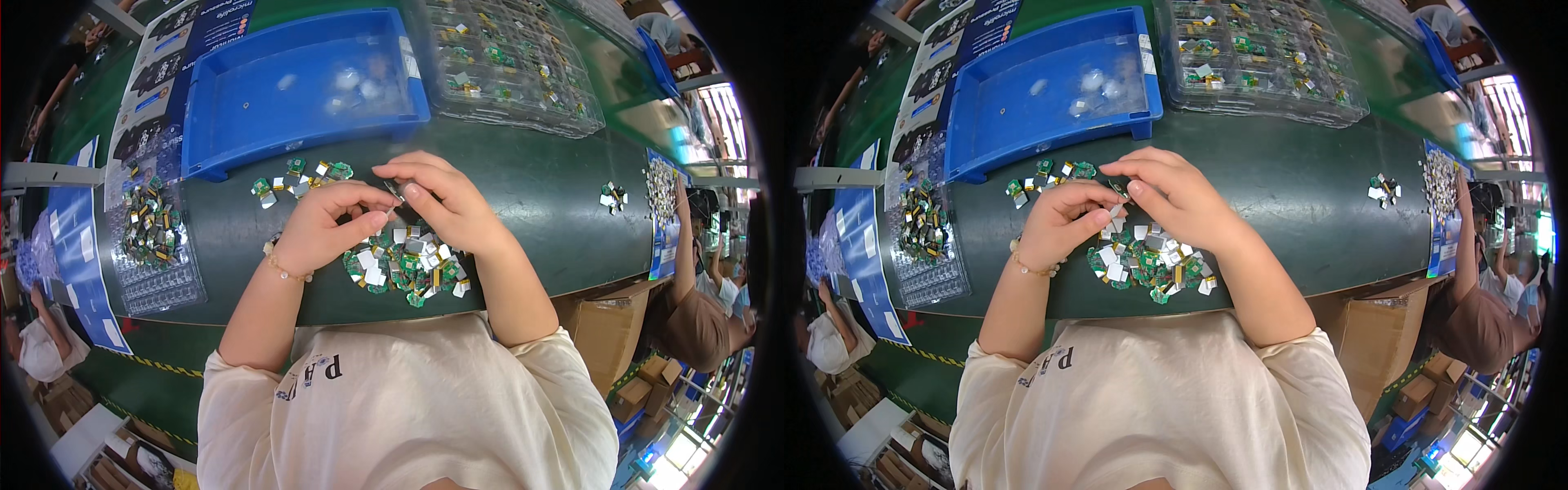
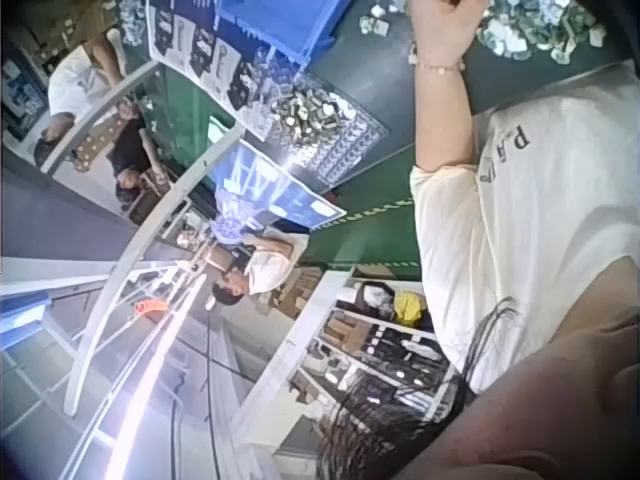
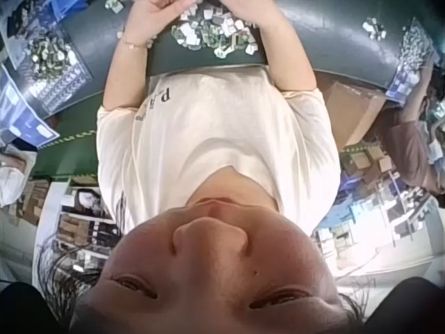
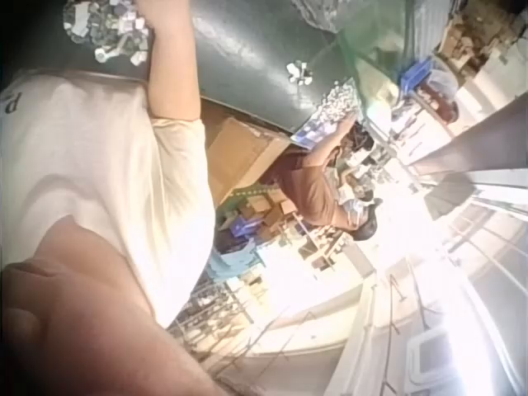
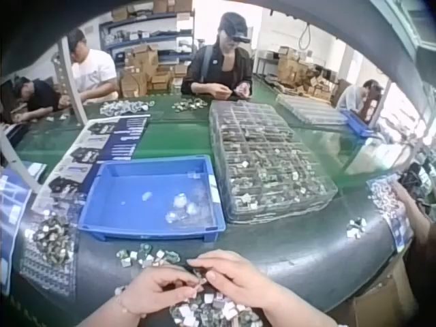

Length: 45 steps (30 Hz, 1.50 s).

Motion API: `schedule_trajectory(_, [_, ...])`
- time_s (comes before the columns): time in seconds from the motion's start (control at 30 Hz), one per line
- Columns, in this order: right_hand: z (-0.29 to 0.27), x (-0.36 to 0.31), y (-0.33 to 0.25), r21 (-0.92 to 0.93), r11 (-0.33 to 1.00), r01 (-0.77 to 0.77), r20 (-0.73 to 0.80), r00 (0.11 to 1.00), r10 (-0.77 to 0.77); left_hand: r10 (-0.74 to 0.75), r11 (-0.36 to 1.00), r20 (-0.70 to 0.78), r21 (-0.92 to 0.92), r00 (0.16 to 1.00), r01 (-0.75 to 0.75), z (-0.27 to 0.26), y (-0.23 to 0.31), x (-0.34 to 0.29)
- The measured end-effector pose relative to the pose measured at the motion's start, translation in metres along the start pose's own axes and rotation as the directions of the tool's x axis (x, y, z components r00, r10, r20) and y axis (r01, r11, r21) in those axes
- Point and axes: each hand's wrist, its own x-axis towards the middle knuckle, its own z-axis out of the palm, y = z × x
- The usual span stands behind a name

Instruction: Manually assembling small electronic components on printed circuit board bases and placing finished units into a storage tray.

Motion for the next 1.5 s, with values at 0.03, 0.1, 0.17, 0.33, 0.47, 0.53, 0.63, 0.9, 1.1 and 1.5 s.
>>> schedule_trajectory(0.03, [0.000, 0.000, 0.000, -0.032, 0.999, -0.013, 0.026, 1.000, 0.014, 0.005, 1.000, 0.000, -0.018, 1.000, -0.005, 0.000, 0.000, 0.000])
schedule_trajectory(0.1, [-0.001, 0.000, -0.002, -0.065, 0.998, -0.024, 0.052, 0.998, 0.028, -0.010, 1.000, 0.008, 0.003, 1.000, 0.010, -0.003, 0.000, -0.001])
schedule_trajectory(0.17, [-0.002, -0.001, -0.007, -0.062, 0.986, -0.155, 0.011, 0.988, 0.156, -0.025, 0.999, 0.014, 0.025, 1.000, 0.024, -0.005, 0.000, -0.001])
schedule_trajectory(0.33, [0.001, -0.008, 0.004, 0.208, 0.864, -0.458, -0.021, 0.881, 0.472, -0.015, 0.999, -0.186, -0.034, 0.982, 0.008, 0.003, 0.001, 0.004])
schedule_trajectory(0.47, [0.004, -0.006, -0.001, 0.433, 0.770, -0.469, 0.001, 0.854, 0.521, -0.065, 0.994, -0.164, -0.102, 0.984, 0.048, 0.003, 0.001, 0.004])
schedule_trajectory(0.53, [0.003, -0.004, -0.010, 0.268, 0.832, -0.486, 0.006, 0.864, 0.503, -0.063, 0.974, -0.121, -0.224, 0.991, 0.035, 0.003, 0.000, 0.003])
schedule_trajectory(0.63, [0.000, -0.004, -0.008, -0.032, 0.915, -0.402, 0.010, 0.915, 0.402, -0.053, 0.976, -0.050, -0.215, 0.997, 0.041, 0.001, -0.003, 0.004])
schedule_trajectory(0.9, [0.003, -0.006, -0.004, 0.221, 0.818, -0.531, 0.069, 0.845, 0.530, -0.186, 0.966, -0.064, -0.196, 0.981, 0.170, 0.001, 0.003, 0.005])
schedule_trajectory(1.1, [0.006, -0.005, -0.007, 0.134, 0.870, -0.474, -0.002, 0.878, 0.479, -0.163, 0.984, -0.093, -0.092, 0.982, 0.154, -0.002, 0.003, 0.005])
schedule_trajectory(1.5, [0.006, -0.007, -0.004, 0.239, 0.831, -0.502, 0.047, 0.861, 0.507, -0.271, 0.914, 0.002, -0.315, 0.963, 0.257, -0.002, -0.003, 0.006])
